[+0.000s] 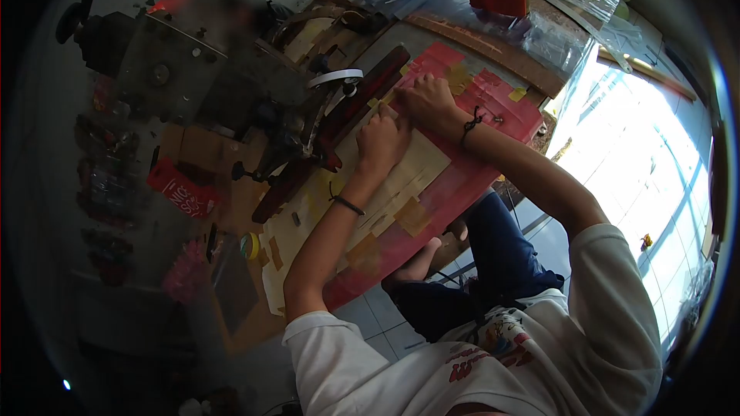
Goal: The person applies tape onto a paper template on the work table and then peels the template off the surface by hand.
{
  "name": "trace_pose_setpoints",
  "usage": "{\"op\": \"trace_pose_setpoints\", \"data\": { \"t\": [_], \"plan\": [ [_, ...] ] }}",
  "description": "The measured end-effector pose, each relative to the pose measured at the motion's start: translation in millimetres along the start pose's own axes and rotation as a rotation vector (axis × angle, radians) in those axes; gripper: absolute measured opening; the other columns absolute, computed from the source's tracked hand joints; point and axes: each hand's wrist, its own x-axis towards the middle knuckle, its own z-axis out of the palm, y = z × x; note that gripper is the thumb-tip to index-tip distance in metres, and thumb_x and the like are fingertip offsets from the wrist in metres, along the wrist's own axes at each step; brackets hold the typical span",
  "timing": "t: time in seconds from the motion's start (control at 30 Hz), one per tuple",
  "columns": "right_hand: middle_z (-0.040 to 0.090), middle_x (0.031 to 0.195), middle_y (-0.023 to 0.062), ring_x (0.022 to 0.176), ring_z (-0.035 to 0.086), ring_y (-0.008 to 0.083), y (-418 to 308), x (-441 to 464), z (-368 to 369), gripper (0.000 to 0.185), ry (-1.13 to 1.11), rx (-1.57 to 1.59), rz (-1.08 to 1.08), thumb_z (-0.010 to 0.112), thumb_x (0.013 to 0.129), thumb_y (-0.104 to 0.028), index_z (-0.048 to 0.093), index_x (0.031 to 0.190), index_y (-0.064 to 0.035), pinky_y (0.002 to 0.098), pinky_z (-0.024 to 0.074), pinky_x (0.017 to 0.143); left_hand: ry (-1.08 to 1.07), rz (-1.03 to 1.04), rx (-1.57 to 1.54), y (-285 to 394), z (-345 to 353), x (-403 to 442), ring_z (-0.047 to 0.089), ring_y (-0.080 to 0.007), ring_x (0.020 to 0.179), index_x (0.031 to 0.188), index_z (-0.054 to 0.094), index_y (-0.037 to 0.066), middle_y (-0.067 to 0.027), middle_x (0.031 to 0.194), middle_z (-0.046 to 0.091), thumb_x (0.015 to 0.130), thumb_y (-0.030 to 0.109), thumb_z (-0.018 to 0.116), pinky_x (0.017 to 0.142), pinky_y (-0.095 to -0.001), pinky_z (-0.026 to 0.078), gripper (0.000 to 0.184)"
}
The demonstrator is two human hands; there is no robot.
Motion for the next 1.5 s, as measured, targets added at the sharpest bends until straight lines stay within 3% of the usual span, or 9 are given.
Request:
{"op": "trace_pose_setpoints", "data": {
  "t": [0.17, 0.27, 0.37, 0.6, 0.7, 0.9, 1.0, 1.1, 1.5],
  "plan": [
    [0.07, 0.093, 0.0117, 0.088, 0.068, 0.0255, 7, 7, 20, 0.034, 0.012, -0.048, 0.084, 0.067, 0.081, -0.034, 0.07, 0.108, -0.0142, 0.0369, 0.054, 0.067, -0.036, -0.03, -0.049, -2, 2, -2, 0.064, -0.0438, 0.107, 0.14, 0.043, -0.008, -0.0303, 0.116, 0.064, 0.095, 0.043, 0.043, 0.094, -0.0521, 0.048, 0.068],
    [0.071, 0.093, 0.0103, 0.086, 0.069, 0.0258, 14, -6, 9, 0.032, 0.128, 0.002, -0.108, 0.065, 0.083, -0.032, 0.07, 0.112, -0.0182, 0.0374, 0.0543, 0.065, -0.04, -0.048, -0.09, -5, 4, -1, 0.061, -0.0437, 0.112, 0.142, 0.042, -0.006, -0.0299, 0.123, 0.061, 0.094, 0.043, 0.043, 0.097, -0.0518, 0.047, 0.069],
    [0.071, 0.093, 0.0129, 0.09, 0.07, 0.0305, 10, -5, -5, 0.035, 0.03, -0.001, -0.129, 0.062, 0.086, -0.027, 0.064, 0.12, -0.0177, 0.0396, 0.0568, 0.069, -0.035, -0.053, -0.093, -6, 6, -2, 0.06, -0.0432, 0.114, 0.143, 0.041, -0.006, -0.0289, 0.125, 0.06, 0.093, 0.045, 0.043, 0.099, -0.0507, 0.046, 0.071],
    [0.071, 0.096, 0.0132, 0.088, 0.07, 0.0294, 4, 5, 10, 0.03, 0.03, -0.118, 0.015, 0.056, 0.091, -0.026, 0.065, 0.117, -0.0123, 0.0402, 0.0571, 0.066, -0.096, -0.063, -0.153, -5, -1, -4, 0.056, -0.0422, 0.122, 0.145, 0.04, -0.004, -0.0292, 0.136, 0.052, 0.092, 0.051, 0.047, 0.102, -0.05, 0.045, 0.077],
    [0.07, 0.099, 0.0157, 0.091, 0.069, 0.0324, 15, -5, 7, 0.032, 0.091, -0.059, -0.129, 0.057, 0.091, -0.025, 0.063, 0.119, -0.0117, 0.0403, 0.0574, 0.07, -0.096, -0.067, -0.278, -1, -2, -21, 0.05, -0.0438, 0.126, 0.146, 0.04, 0.0, -0.0293, 0.14, 0.044, 0.091, 0.05, 0.052, 0.105, -0.0483, 0.042, 0.076],
    [0.07, 0.101, 0.0166, 0.095, 0.069, 0.0318, 11, -14, -5, 0.04, 0.045, -0.072, -0.186, 0.063, 0.088, -0.028, 0.061, 0.125, -0.0123, 0.0411, 0.0574, 0.071, 0.032, 0.129, -0.21, 3, -5, -81, 0.041, -0.0406, 0.127, 0.143, 0.046, 0.001, -0.0265, 0.137, 0.043, 0.094, 0.045, 0.056, 0.107, -0.0493, 0.034, 0.067],
    [0.072, 0.094, 0.0141, 0.086, 0.072, 0.0294, 10, -1, -5, 0.04, -0.064, -0.048, -0.184, 0.061, 0.089, -0.029, 0.061, 0.124, -0.0121, 0.0403, 0.0576, 0.066, 0.155, 0.194, -0.171, 2, 9, -98, 0.041, -0.0396, 0.128, 0.142, 0.046, 0.002, -0.0263, 0.137, 0.043, 0.096, 0.043, 0.054, 0.106, -0.0505, 0.033, 0.063],
    [0.073, 0.085, 0.0116, 0.076, 0.073, 0.0283, 6, 8, 6, 0.038, -0.073, -0.165, -0.007, 0.06, 0.089, -0.03, 0.062, 0.122, -0.0115, 0.0394, 0.0576, 0.061, 0.223, 0.217, -0.195, -1, 17, -101, 0.039, -0.0394, 0.129, 0.143, 0.046, 0.002, -0.0255, 0.138, 0.042, 0.096, 0.041, 0.055, 0.108, -0.0506, 0.03, 0.061],
    [0.072, 0.083, 0.0113, 0.074, 0.072, 0.0282, 14, -2, 2, 0.034, 0.011, -0.1, -0.085, 0.05, 0.095, -0.023, 0.061, 0.126, -0.0146, 0.0408, 0.0567, 0.058, 0.24, 0.183, -0.242, 3, 16, -104, 0.04, -0.0392, 0.128, 0.141, 0.047, 0.002, -0.0235, 0.139, 0.043, 0.095, 0.039, 0.057, 0.109, -0.0507, 0.031, 0.06]
  ]
}}
